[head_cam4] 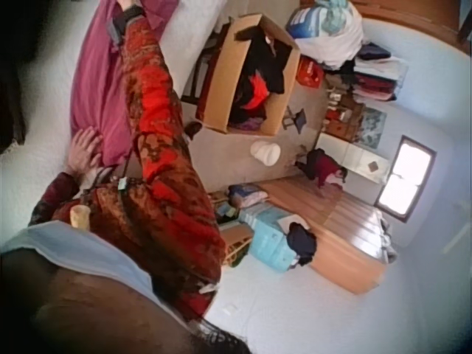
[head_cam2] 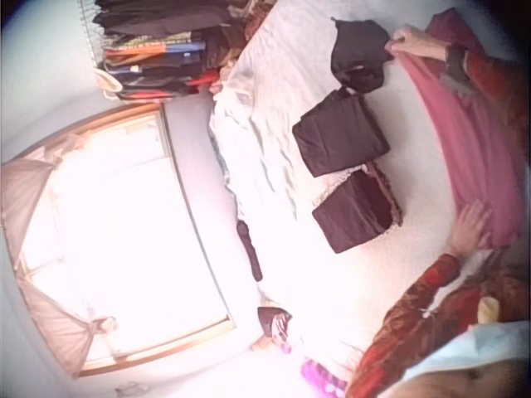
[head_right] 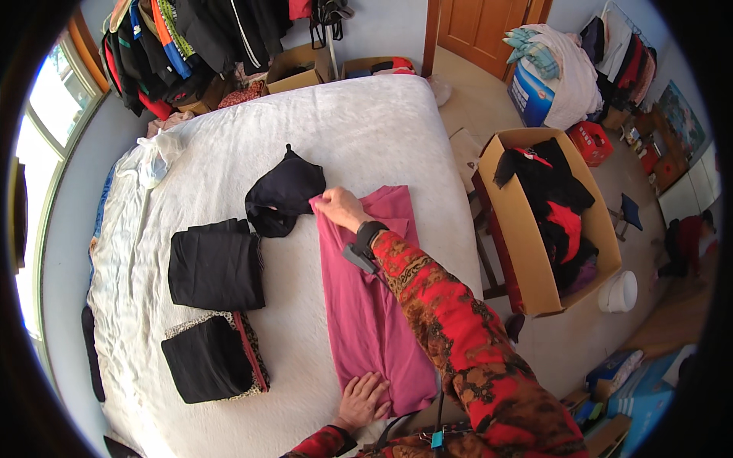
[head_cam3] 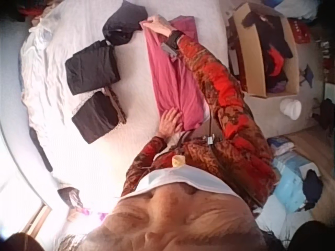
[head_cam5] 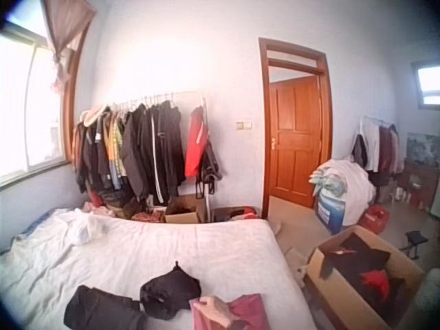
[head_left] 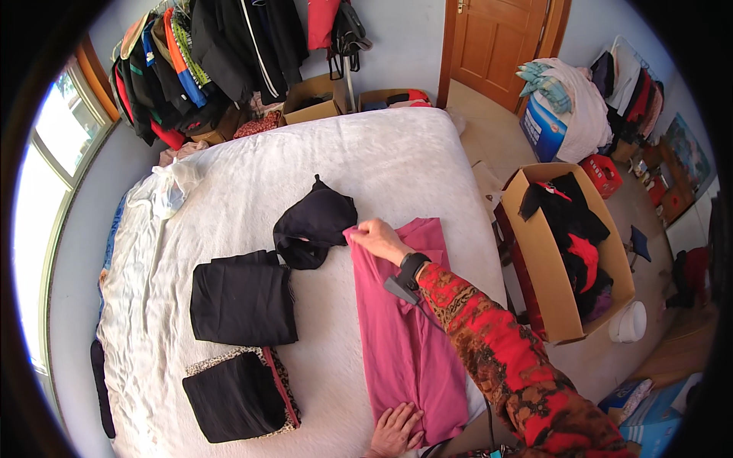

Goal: The person folds several garments on a bed, including a black cap, a beige top, black pants, a pink shirt, and a black mesh skirt. Each item is smoothed, folded, and stacked on the bed.

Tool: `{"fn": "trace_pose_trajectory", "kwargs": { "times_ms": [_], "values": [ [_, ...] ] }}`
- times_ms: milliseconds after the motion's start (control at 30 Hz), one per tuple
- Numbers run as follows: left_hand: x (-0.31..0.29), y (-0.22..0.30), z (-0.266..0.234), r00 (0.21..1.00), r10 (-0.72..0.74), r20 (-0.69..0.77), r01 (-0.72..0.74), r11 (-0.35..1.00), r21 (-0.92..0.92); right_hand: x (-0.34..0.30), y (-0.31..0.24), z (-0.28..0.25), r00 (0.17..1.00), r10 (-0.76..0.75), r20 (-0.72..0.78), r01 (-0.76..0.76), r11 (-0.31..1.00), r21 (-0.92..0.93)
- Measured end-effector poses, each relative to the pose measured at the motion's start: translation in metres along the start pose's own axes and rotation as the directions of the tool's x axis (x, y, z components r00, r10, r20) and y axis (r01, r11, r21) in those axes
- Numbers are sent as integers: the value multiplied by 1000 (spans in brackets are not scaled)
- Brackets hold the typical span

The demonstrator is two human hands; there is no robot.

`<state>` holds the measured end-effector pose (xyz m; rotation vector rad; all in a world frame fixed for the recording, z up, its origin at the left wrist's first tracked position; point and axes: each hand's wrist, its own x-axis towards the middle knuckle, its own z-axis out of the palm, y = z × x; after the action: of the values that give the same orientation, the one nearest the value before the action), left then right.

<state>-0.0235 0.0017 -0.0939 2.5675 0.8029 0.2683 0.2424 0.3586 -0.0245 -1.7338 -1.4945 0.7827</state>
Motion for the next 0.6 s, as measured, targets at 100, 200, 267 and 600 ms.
{"fn": "trace_pose_trajectory", "kwargs": {
  "times_ms": [100,200,267,600],
  "values": [
    [0,-2,3,1000,-7,8,7,1000,-25,14,16,8,1000,2,22,-9,934,356],
    [0,-3,3,999,-11,31,11,1000,-20,19,26,21,999,-36,-23,42,927,374],
    [0,-2,2,998,-17,57,17,1000,4,16,29,24,994,-10,-109,58,893,446],
    [1,-2,2,1000,-3,-14,3,1000,-16,-96,74,-85,947,-73,-312,-19,959,-284]
  ]
}}
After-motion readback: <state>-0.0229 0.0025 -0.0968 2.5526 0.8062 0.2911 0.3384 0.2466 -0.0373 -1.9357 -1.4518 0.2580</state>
